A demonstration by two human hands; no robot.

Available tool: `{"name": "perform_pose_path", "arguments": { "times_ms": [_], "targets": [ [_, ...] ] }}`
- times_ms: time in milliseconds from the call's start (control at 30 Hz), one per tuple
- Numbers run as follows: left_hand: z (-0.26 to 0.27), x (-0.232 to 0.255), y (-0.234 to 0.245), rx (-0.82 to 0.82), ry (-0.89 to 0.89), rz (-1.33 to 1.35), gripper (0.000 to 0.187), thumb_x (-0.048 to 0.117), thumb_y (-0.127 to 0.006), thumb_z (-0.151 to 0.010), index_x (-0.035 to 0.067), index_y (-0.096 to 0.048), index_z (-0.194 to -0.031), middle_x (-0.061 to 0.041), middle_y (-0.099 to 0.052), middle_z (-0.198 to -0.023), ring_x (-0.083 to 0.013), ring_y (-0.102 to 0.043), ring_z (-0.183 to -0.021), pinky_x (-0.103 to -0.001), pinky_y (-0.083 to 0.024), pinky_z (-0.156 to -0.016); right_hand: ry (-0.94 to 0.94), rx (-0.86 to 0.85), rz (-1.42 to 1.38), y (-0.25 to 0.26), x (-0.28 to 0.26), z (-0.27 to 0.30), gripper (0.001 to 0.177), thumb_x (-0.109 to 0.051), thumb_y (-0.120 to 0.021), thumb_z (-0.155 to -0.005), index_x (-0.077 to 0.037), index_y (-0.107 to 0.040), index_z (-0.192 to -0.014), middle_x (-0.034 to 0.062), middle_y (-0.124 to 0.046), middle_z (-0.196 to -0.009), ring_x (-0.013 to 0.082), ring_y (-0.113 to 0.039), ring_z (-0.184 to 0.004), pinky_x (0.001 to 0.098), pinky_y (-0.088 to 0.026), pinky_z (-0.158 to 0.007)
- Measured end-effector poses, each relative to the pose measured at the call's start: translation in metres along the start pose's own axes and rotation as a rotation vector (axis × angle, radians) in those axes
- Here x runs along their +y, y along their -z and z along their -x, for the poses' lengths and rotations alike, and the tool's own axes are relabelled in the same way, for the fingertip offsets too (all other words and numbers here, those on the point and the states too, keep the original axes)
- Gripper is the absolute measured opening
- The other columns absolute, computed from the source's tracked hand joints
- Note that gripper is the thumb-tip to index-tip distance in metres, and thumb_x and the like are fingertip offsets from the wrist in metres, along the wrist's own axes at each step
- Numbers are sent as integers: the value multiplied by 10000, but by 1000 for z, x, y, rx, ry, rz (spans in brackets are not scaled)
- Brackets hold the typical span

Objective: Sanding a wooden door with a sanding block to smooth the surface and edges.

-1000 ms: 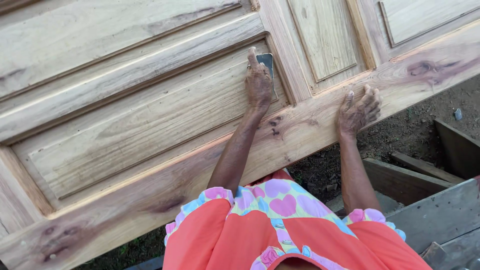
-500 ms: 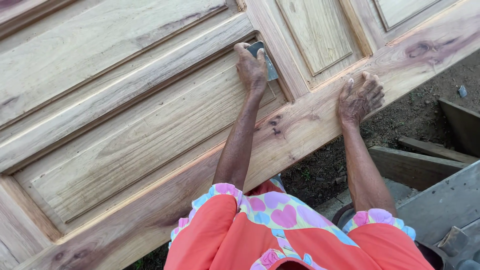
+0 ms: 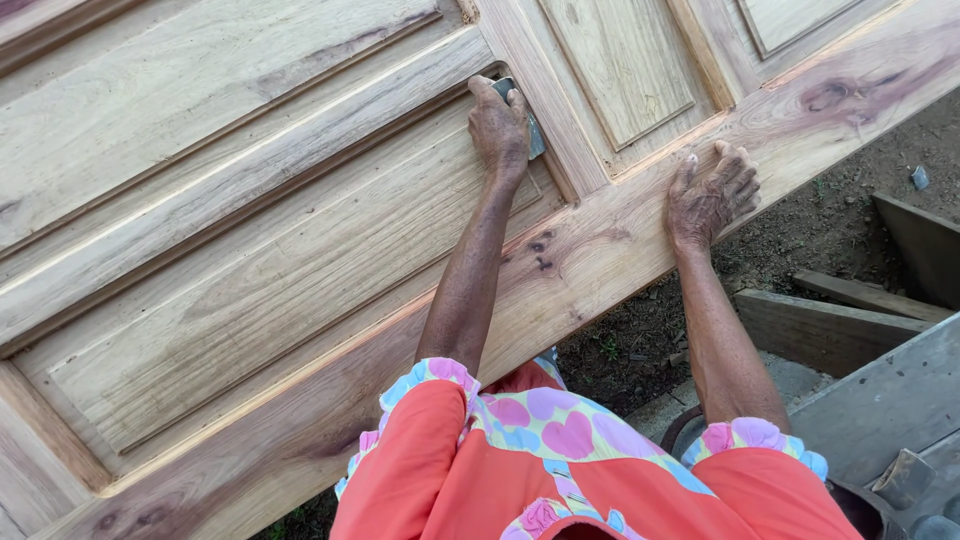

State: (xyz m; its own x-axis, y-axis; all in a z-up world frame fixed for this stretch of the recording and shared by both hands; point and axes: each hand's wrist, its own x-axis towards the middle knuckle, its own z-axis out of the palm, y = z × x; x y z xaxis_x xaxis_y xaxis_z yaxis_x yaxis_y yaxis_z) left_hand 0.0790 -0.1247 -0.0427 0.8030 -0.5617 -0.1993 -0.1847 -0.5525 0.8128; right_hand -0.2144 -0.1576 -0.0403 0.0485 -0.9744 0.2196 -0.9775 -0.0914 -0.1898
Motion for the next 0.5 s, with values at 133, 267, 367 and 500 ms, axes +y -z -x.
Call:
{"name": "perform_pose_path", "arguments": {
  "times_ms": [133,267,367,500],
  "targets": [
    [25,-9,-6,-107,-43,119,361,172,-576,-988,26,-366,-1244,-213,-708,-870,-298,-740,-641,-386,-612,-498,-20,-32,-20,-10,9,0,483,-462,-589,-1091,-156,-471,-1446,206,-426,-1491,465,-341,-1428,705,-193,-1156],
    [61,-41,-27,-125,-251,-17,345,218,-530,-1053,8,-355,-1264,-149,-678,-754,-216,-642,-523,-325,-499,-388,12,-9,-8,-16,13,-2,491,-451,-593,-1106,-142,-467,-1466,237,-411,-1499,507,-311,-1423,728,-174,-1127],
    [53,-37,-24,-95,-277,-104,283,218,-501,-1097,3,-385,-1240,-113,-669,-715,-188,-618,-509,-305,-470,-339,-33,-60,-39,4,-3,-1,481,-454,-567,-1098,-159,-462,-1463,215,-421,-1507,474,-328,-1452,706,-190,-1177],
    [0,-17,-11,-55,-241,-131,240,196,-495,-1098,-2,-427,-1217,-98,-675,-704,-184,-652,-466,-302,-500,-290,-36,-68,-22,-11,10,-3,474,-460,-553,-1096,-167,-463,-1458,212,-421,-1517,465,-327,-1466,702,-188,-1190]
  ]
}}
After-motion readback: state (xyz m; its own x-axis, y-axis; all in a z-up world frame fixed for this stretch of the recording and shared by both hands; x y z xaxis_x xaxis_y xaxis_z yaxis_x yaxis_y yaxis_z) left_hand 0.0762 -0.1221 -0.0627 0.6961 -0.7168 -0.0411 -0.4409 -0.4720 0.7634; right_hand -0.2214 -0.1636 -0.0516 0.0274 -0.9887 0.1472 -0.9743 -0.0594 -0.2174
